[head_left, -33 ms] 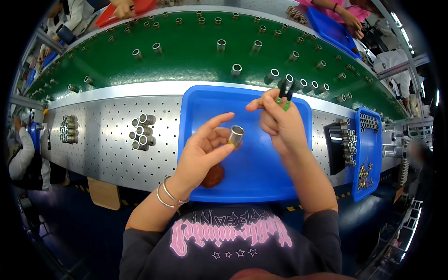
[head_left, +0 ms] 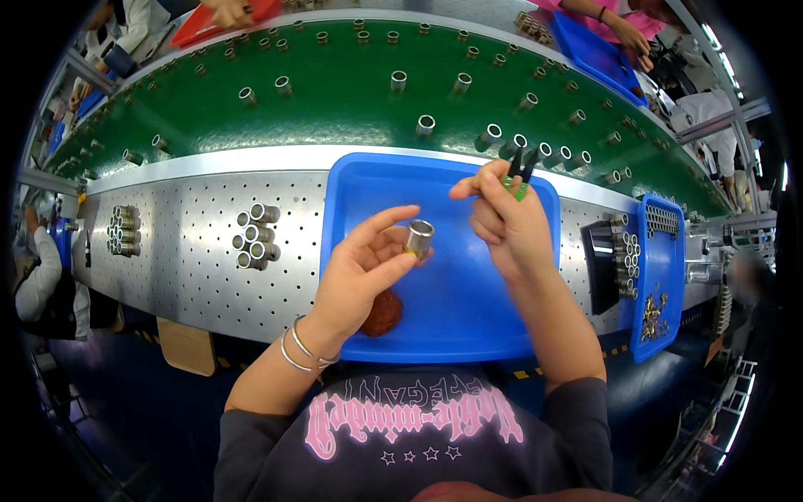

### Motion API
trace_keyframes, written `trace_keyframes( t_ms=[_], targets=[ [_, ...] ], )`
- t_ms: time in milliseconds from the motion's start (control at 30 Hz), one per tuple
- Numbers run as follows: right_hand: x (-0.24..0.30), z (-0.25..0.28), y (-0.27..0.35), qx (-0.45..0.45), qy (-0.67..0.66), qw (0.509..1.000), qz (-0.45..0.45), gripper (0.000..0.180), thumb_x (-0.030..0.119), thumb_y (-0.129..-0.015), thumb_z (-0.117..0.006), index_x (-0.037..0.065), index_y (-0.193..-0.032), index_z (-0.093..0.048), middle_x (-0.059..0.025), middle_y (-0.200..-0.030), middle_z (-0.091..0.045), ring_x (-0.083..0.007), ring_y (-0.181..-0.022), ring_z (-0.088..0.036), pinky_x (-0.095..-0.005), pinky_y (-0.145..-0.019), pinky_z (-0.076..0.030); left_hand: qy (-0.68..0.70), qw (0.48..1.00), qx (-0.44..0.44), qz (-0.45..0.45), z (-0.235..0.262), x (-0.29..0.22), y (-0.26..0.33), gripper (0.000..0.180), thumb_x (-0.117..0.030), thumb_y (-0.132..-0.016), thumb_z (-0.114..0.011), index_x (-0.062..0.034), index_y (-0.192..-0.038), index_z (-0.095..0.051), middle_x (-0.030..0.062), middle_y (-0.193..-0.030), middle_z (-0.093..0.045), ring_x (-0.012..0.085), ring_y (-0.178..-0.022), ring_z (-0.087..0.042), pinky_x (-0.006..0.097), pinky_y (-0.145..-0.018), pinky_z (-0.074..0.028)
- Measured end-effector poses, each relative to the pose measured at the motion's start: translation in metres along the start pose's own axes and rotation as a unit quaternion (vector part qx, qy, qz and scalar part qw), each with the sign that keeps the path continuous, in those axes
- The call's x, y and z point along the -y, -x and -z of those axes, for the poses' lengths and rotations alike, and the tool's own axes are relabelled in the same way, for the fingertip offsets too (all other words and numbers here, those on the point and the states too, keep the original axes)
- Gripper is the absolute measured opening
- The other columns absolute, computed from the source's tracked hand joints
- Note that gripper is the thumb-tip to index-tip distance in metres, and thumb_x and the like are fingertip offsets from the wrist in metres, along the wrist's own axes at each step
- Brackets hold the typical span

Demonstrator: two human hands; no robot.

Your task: The person uses a pair of pliers to manipulate small cylindrical metal parts over a blue tray. They repeatedly pick up a part, use the pliers to adjust or press a component on it, and then place the part onto a green conveyor belt. The process is repetitive and involves handling multiple identical metal pieces.

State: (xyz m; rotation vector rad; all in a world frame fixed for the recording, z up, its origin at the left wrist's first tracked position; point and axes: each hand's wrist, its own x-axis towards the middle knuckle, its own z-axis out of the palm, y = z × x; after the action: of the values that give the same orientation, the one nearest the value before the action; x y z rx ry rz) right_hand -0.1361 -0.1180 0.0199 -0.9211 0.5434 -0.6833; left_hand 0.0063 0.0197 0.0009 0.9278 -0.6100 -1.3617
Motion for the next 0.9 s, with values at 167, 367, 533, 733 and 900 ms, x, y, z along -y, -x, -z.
trace_keyframes(
  t_ms=[167,367,533,733,900],
  targets=[
    [0.007,-0.008,0.016,0.050,0.034,0.993,0.099,0.009,0.012,-0.092,-0.049,0.005,-0.086,-0.048,-0.0187,-0.080,-0.063,0.0001,-0.040,-0.028,-0.0174,-0.037,-0.023,0.020,0.999,-0.041,0.009,0.005,0.000,-0.002,0.044,-0.008,-0.084,-0.059,-0.0046,-0.126,-0.044,0.0138,-0.110,-0.057,0.0216,-0.100,-0.058,0.033,-0.089,-0.046],
    [0.017,-0.018,0.024,0.153,0.083,0.977,0.120,0.011,0.014,-0.091,-0.051,0.004,-0.087,-0.048,-0.0163,-0.081,-0.064,-0.0017,-0.051,-0.040,-0.0161,-0.046,-0.030,0.008,0.999,-0.053,-0.002,0.004,0.001,-0.002,0.039,0.002,-0.083,-0.056,-0.0005,-0.121,-0.047,0.0109,-0.104,-0.059,0.0173,-0.097,-0.058,0.029,-0.087,-0.046],
    [0.021,-0.029,0.025,0.178,0.099,0.973,0.111,0.011,0.014,-0.091,-0.051,0.004,-0.088,-0.049,-0.0143,-0.082,-0.064,-0.0059,-0.062,-0.050,-0.0178,-0.052,-0.036,-0.066,0.996,-0.048,-0.024,0.006,0.004,-0.001,0.037,0.004,-0.080,-0.056,0.0001,-0.117,-0.050,0.0093,-0.101,-0.059,0.0149,-0.095,-0.058,0.027,-0.086,-0.046],
    [0.025,-0.032,0.020,0.136,0.066,0.984,0.096,0.009,0.013,-0.090,-0.052,0.004,-0.087,-0.050,-0.0143,-0.081,-0.064,-0.0011,-0.049,-0.039,-0.0153,-0.044,-0.029,-0.091,0.995,-0.042,-0.016,0.005,0.006,-0.003,0.037,0.006,-0.078,-0.054,0.0006,-0.115,-0.051,0.0072,-0.098,-0.059,0.0128,-0.093,-0.057,0.026,-0.084,-0.046],
    [0.022,-0.029,0.018,0.113,0.080,0.983,0.120,0.011,0.014,-0.090,-0.054,0.003,-0.088,-0.051,-0.0149,-0.081,-0.064,0.0018,-0.043,-0.032,-0.0138,-0.040,-0.024,-0.089,0.995,-0.042,-0.012,0.005,0.006,-0.003,0.037,0.006,-0.077,-0.054,0.0011,-0.114,-0.051,0.0069,-0.098,-0.058,0.0127,-0.092,-0.057,0.026,-0.084,-0.046]
  ],
)
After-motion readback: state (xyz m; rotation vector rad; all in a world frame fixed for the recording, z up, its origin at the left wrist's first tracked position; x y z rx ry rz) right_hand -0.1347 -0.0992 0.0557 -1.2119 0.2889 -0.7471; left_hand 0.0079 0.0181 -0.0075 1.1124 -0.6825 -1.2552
